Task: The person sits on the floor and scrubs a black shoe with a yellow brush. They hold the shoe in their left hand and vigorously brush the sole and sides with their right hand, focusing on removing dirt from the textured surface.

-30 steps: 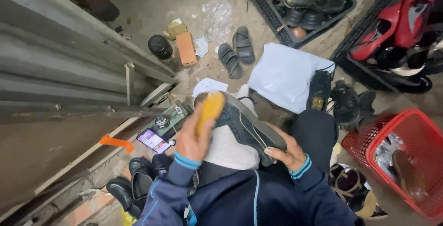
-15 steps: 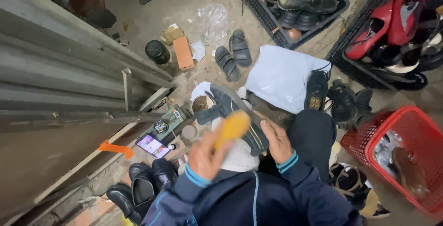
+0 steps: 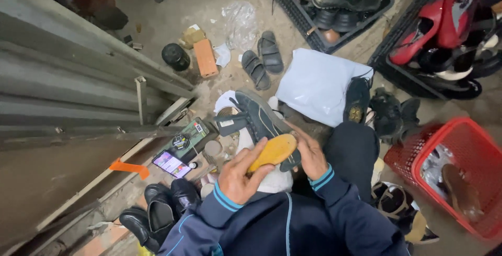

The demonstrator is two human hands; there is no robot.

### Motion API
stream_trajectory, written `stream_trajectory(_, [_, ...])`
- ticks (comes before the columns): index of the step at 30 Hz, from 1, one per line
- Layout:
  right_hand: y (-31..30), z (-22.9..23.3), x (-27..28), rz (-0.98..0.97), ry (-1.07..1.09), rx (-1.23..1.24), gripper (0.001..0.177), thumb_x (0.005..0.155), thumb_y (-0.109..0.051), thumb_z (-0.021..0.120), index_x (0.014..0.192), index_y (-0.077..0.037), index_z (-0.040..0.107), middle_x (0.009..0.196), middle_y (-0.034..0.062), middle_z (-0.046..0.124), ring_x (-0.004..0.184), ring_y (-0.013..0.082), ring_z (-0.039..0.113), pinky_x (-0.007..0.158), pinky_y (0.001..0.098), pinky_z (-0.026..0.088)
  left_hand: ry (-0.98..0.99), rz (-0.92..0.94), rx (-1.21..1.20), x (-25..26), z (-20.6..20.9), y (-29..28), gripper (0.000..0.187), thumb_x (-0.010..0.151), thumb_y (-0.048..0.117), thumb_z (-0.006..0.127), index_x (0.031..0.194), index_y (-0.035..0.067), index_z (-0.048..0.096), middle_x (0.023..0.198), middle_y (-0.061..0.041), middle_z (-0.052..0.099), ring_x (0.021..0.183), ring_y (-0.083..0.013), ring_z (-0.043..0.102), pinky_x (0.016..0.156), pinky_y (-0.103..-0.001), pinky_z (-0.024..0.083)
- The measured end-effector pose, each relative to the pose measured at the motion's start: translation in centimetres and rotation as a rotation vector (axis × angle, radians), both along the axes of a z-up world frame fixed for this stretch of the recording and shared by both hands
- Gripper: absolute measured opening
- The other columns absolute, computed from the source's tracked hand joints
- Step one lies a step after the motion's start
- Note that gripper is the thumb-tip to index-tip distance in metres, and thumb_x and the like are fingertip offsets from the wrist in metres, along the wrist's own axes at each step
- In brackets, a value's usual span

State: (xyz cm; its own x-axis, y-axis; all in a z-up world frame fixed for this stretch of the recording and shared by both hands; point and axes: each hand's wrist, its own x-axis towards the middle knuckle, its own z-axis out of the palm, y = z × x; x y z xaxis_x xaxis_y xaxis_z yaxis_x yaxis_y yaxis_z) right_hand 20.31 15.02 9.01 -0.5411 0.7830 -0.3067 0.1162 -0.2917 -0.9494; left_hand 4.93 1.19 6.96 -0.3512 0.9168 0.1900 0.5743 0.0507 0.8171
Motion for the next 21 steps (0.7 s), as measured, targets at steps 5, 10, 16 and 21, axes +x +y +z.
stream_trajectory(5, [-0.6,-0.2,-1.4,-0.032,-0.040,0.015,0.047,0.103,-0.036,0.049,0.143,-0.017,0.063,0.077,0.0263,0.075,0.046,0.0245,0.066,0.033,0.0260,0.056,0.010,0.198,0.038,-1.2,3.5,1.7,0.048,0.091,0.024,0.076,0.133,0.003,0.067,0.109,-0.026,0.075,0.098,-0.0453,0.073,0.082,-0.052,0.059])
stream_trajectory(10, [-0.6,-1.9,-2.7,-0.034,-0.101,0.023,0.050,0.107,-0.037,0.039,0.150,-0.017,0.056,0.082,0.0233,0.072,0.049,0.0232,0.066,0.037,0.0241,0.059,0.071,0.049,-0.034,-1.4,1.2,0.4,0.054,0.088,0.033,0.078,0.138,0.015,0.066,0.098,-0.015,0.076,0.088,-0.0401,0.075,0.071,-0.050,0.060])
stream_trajectory(16, [-1.1,-2.1,-2.4,0.010,-0.158,-0.011,0.059,0.105,-0.045,0.034,0.157,-0.020,0.046,0.100,0.0289,0.071,0.058,0.0266,0.069,0.042,0.0254,0.060,0.083,0.122,-0.080,-0.5,0.7,-0.3,0.053,0.089,0.035,0.077,0.137,0.015,0.067,0.101,-0.018,0.077,0.094,-0.0401,0.074,0.076,-0.050,0.061])
stream_trajectory(21, [-1.5,-1.5,-2.6,0.140,-0.249,-0.002,0.069,0.101,-0.058,0.035,0.163,-0.028,0.032,0.163,0.0318,0.027,0.098,0.0428,0.073,0.067,0.0386,0.067,-0.007,0.299,-0.159,-2.8,1.8,1.9,0.058,0.095,0.034,0.072,0.148,0.016,0.057,0.121,-0.026,0.071,0.113,-0.0470,0.067,0.093,-0.056,0.056])
